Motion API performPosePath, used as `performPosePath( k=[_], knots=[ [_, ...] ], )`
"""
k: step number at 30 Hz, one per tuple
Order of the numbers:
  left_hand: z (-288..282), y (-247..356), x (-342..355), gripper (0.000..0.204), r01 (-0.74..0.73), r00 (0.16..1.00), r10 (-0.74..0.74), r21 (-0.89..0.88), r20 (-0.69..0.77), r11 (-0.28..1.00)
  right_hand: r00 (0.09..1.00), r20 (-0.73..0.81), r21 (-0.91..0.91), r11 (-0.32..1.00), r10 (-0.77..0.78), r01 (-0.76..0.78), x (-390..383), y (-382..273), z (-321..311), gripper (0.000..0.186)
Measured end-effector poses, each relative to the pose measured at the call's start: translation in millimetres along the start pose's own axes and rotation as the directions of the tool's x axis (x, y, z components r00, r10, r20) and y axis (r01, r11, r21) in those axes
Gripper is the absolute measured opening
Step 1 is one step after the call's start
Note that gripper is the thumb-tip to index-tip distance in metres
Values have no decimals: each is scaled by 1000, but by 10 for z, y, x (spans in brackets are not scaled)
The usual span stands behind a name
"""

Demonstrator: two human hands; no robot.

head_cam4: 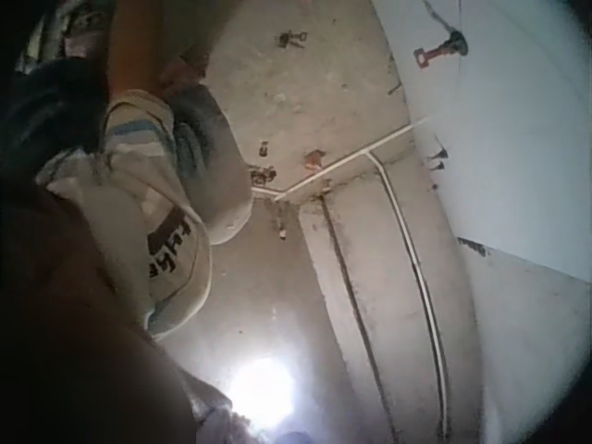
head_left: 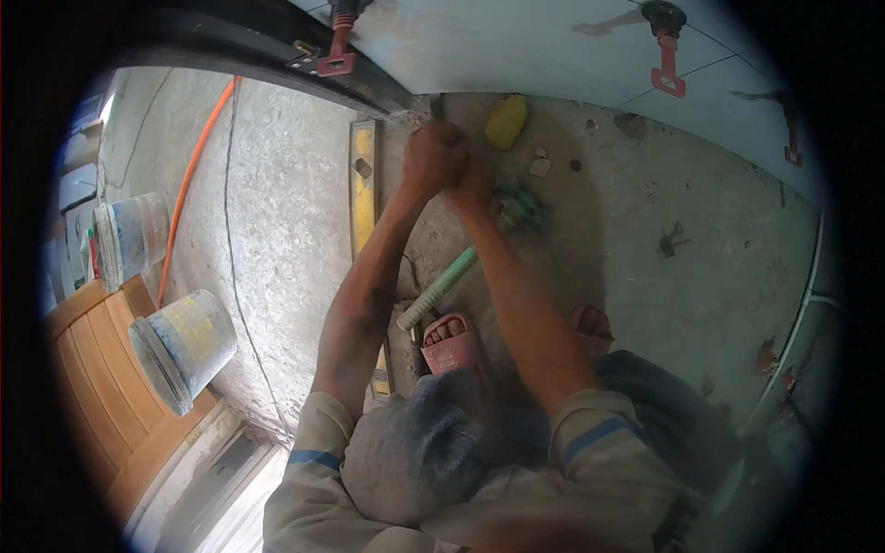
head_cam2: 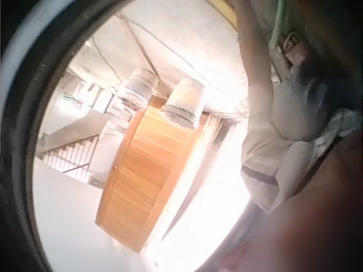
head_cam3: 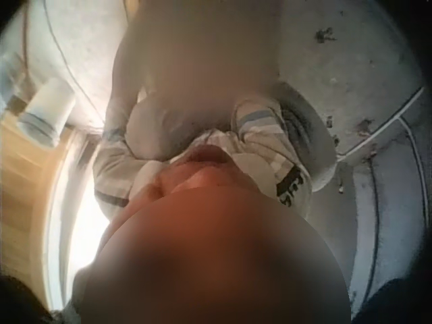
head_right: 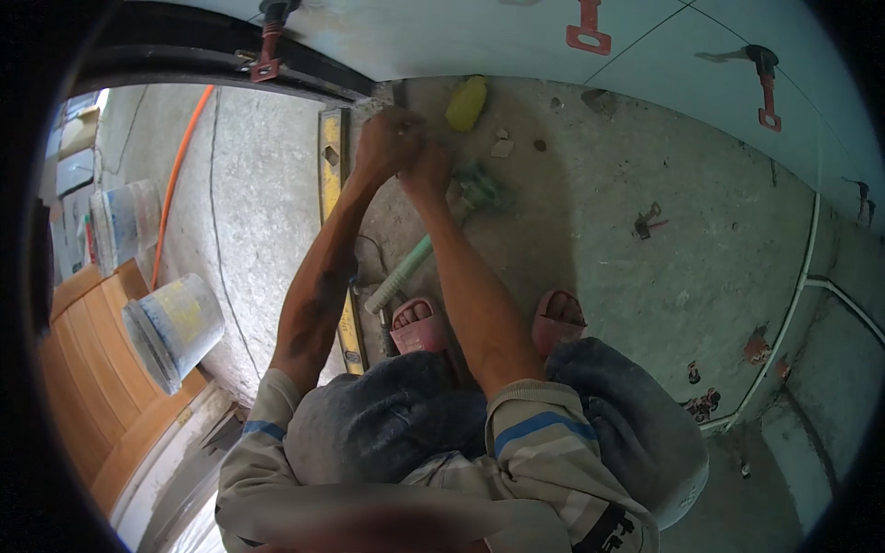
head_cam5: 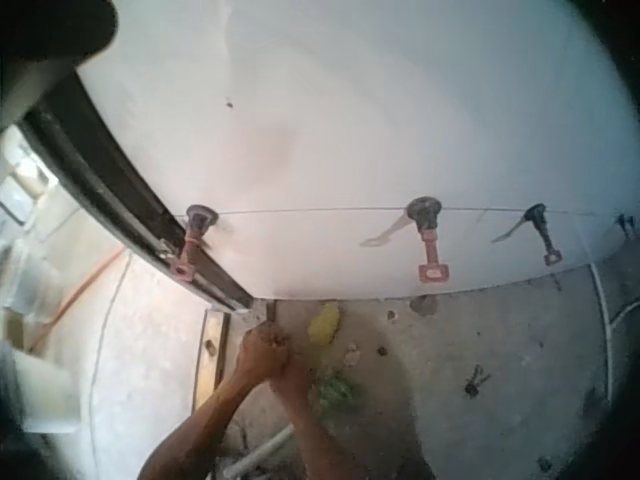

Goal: Installing ceramic wall tiles using a rubber mallet and spacers.

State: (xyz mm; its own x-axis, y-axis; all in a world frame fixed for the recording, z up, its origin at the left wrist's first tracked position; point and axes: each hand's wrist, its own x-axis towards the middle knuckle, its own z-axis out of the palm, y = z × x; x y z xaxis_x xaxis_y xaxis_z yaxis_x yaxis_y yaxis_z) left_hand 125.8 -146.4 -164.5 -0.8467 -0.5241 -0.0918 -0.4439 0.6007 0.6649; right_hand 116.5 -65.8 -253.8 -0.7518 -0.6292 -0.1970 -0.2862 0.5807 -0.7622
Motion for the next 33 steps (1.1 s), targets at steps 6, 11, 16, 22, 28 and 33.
performPosePath(
  k=[6,11,16,22,28,33],
  knots=[
    [595,295,301,14,-455,862,426,51,274,889,805,-576,-25,988,-140,155,-51,171,400,29],
    [924,348,387,10,-547,795,466,128,389,827,951,-304,287,957,47,44,-29,186,373,28],
    [964,323,284,11,-475,828,386,145,406,868,977,-148,387,918,155,-87,17,190,454,28],
    [942,371,156,11,-644,764,620,266,177,717,970,-176,397,914,167,-86,39,197,466,26],
    [950,520,94,21,-626,756,497,248,425,740,974,44,360,906,220,-221,-31,-8,45,27],
    [522,288,94,30,-130,988,115,-148,-103,980,993,-46,374,923,113,-88,-38,-26,16,29]
  ],
)
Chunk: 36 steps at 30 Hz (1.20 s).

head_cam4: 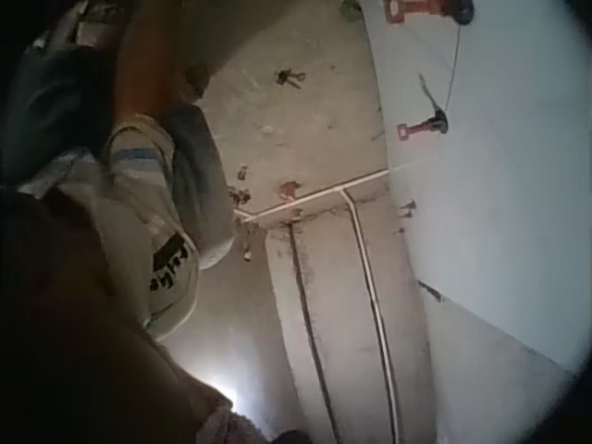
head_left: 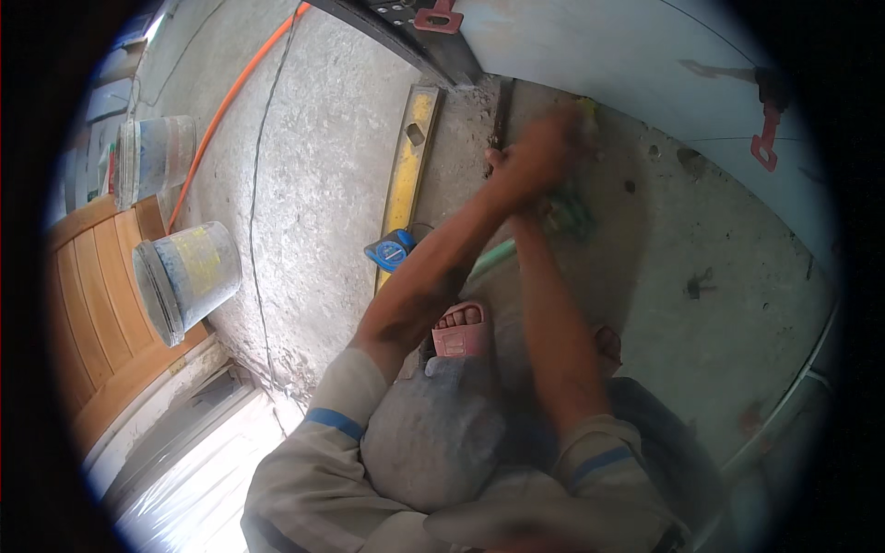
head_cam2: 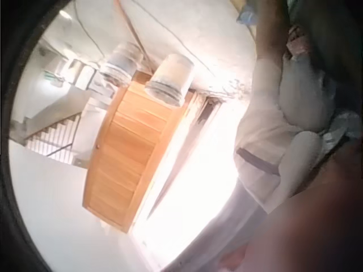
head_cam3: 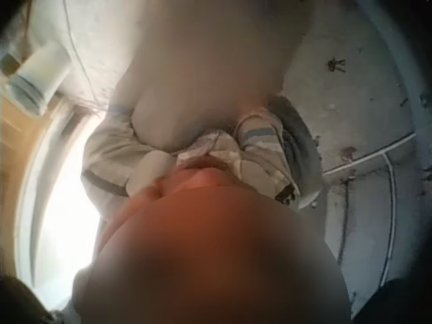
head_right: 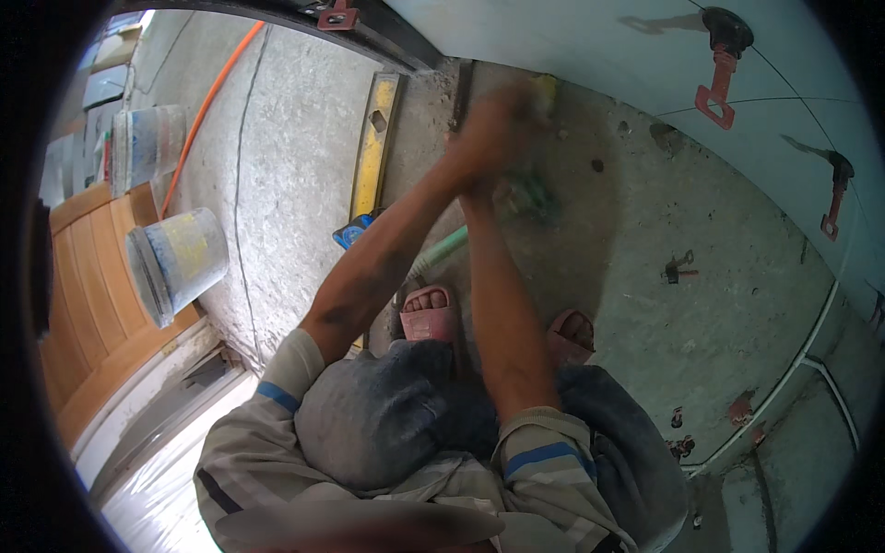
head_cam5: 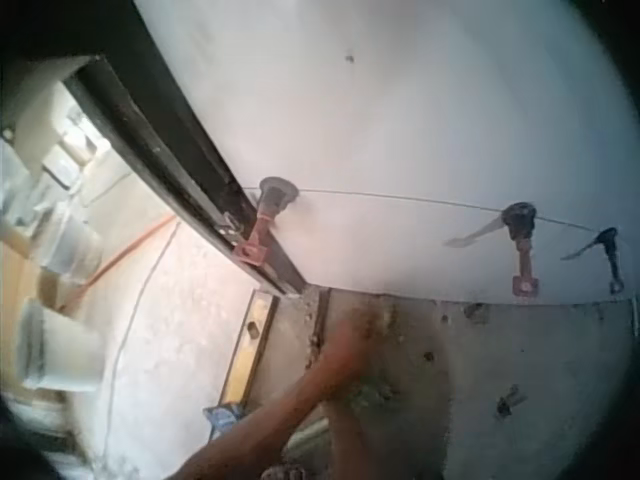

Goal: Installing ceramic wall tiles using a rubber mallet and spacers.

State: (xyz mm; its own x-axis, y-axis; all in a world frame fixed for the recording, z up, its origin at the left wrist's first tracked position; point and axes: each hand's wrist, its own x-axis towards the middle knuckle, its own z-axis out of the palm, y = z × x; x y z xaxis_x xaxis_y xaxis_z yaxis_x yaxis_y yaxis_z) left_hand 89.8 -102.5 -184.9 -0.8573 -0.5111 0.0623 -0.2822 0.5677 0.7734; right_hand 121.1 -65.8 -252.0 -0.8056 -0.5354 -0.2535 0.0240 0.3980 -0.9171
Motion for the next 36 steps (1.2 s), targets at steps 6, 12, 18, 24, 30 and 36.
performPosePath(
  k=[6,12,18,24,30,36],
  knots=[
    [-470,-652,-152,31,336,846,-325,-51,-423,940,999,34,-271,962,-6,15,4,0,-72,28],
    [-399,-794,-185,26,329,818,-322,-72,-477,942,999,-3,-181,983,34,-34,-28,-212,-136,26],
    [-324,-731,-109,27,377,707,-470,-280,-529,883,999,21,-186,982,50,-45,-26,-187,-156,26],
    [-298,-839,-83,24,295,741,-360,-207,-567,933,999,0,-207,978,43,-42,-3,-144,-128,30],
    [-526,-856,-359,19,306,794,-250,9,-554,952,989,48,-159,978,142,-133,-25,-182,-141,28],
    [-525,-556,-352,15,111,869,28,250,-494,962,996,-82,-206,978,20,-37,-84,-178,-87,26]
  ],
)
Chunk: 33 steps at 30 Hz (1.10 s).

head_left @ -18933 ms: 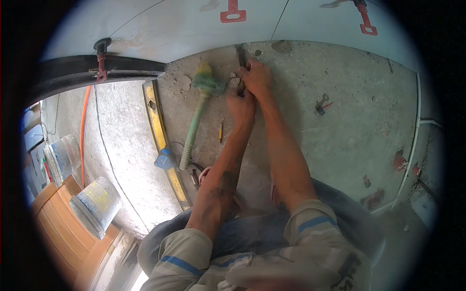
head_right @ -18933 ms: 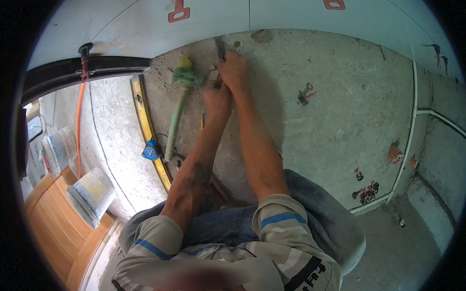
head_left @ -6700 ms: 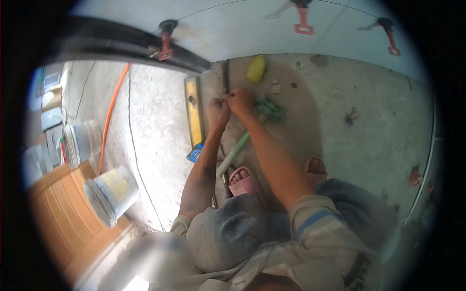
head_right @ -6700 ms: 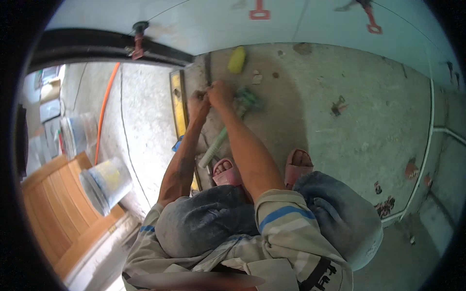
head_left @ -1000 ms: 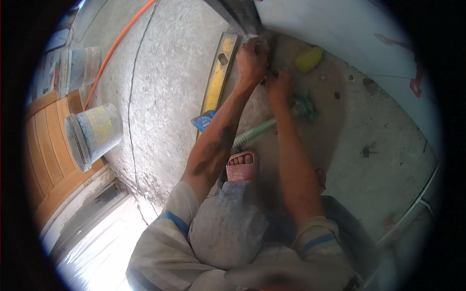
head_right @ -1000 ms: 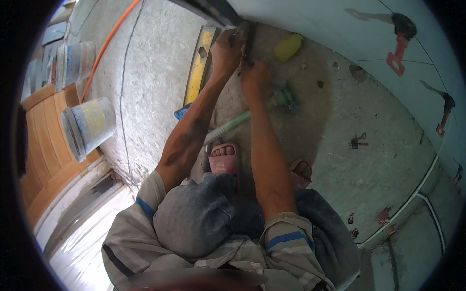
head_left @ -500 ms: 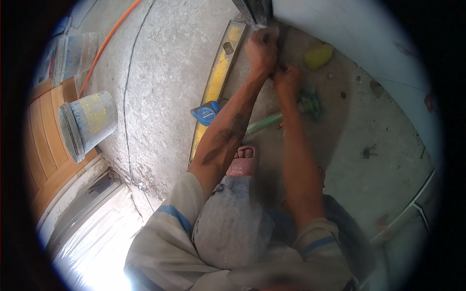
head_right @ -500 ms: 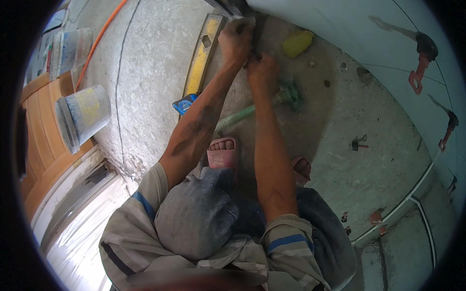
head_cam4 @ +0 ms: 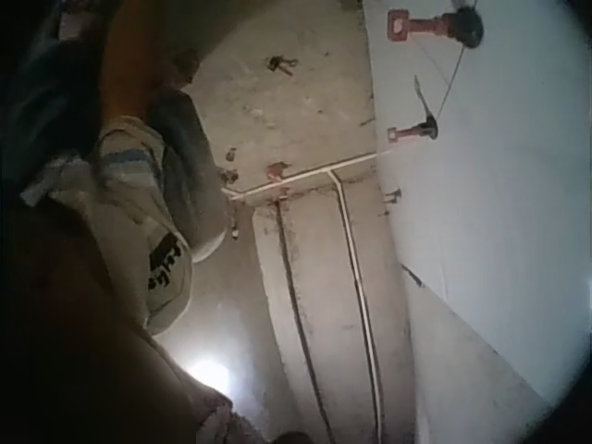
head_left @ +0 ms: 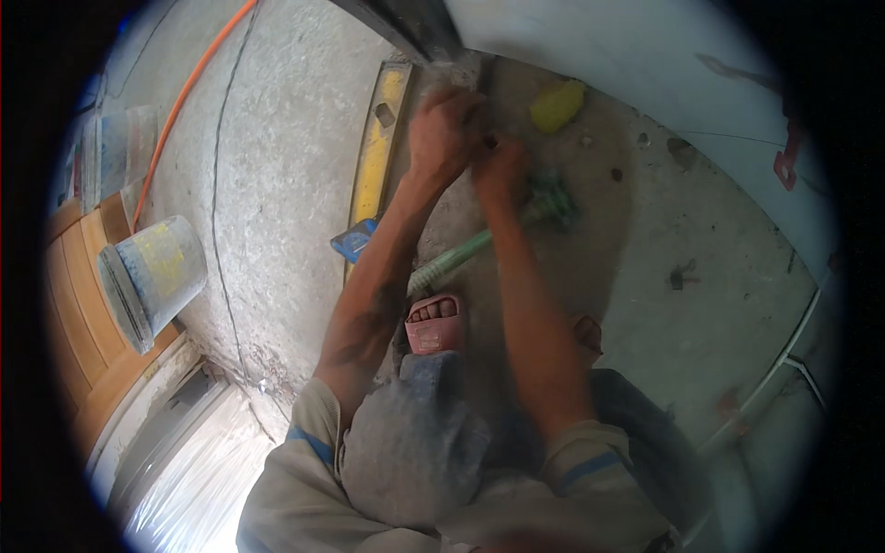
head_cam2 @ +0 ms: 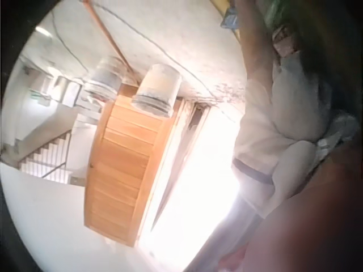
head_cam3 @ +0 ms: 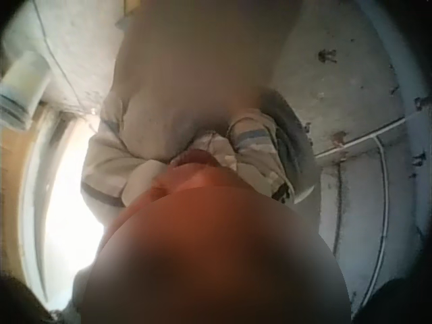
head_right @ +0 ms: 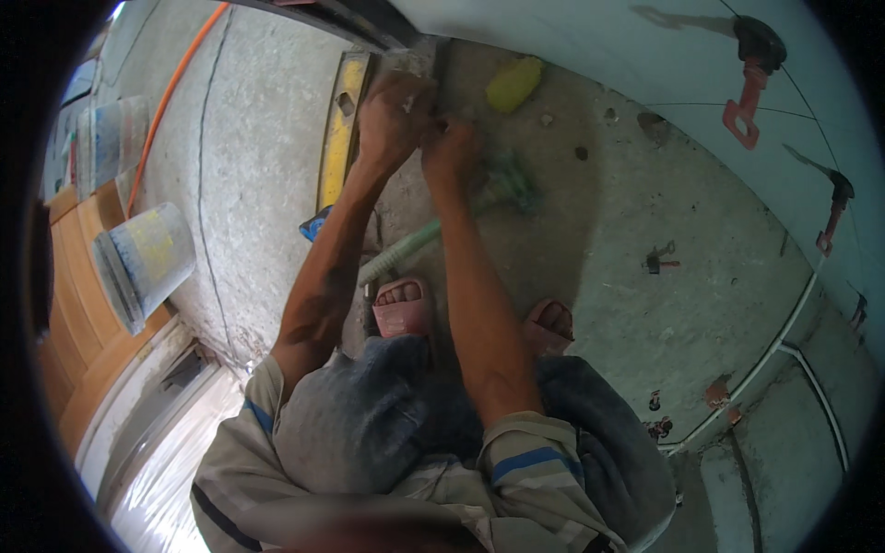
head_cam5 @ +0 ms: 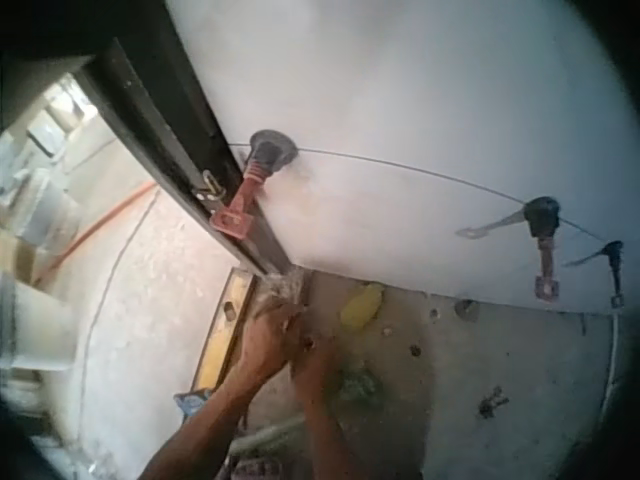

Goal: Installing ceramic wall tiles using a rubber mallet and spacers.

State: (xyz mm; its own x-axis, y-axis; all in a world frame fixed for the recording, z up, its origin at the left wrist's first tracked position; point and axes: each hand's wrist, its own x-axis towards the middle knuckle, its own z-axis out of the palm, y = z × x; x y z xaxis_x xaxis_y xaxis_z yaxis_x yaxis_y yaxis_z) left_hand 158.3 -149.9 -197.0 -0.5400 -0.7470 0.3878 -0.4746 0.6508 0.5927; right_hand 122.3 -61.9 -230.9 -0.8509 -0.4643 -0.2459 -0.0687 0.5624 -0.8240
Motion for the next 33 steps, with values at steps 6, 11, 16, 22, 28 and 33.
performPosePath(
  k=[6,11,16,22,28,33],
  knots=[
    [250,243,345,27,13,605,-132,156,785,988,991,-104,-50,996,-82,77,-158,56,-7,25],
    [432,275,321,17,-134,558,-196,321,806,938,997,-41,-139,989,-60,54,-145,110,91,27],
    [481,171,282,16,-147,577,-86,207,812,967,984,-109,-175,978,-138,117,-181,141,107,25],
    [518,285,151,22,-203,739,127,39,662,978,990,-108,-65,994,-95,89,-196,253,187,28],
    [559,462,276,19,-51,953,50,-7,298,999,976,-100,-283,946,-193,158,-185,160,130,30],
    [424,99,395,21,319,938,-324,59,126,946,998,-3,60,997,55,-55,-157,-74,-30,27]
  ],
)
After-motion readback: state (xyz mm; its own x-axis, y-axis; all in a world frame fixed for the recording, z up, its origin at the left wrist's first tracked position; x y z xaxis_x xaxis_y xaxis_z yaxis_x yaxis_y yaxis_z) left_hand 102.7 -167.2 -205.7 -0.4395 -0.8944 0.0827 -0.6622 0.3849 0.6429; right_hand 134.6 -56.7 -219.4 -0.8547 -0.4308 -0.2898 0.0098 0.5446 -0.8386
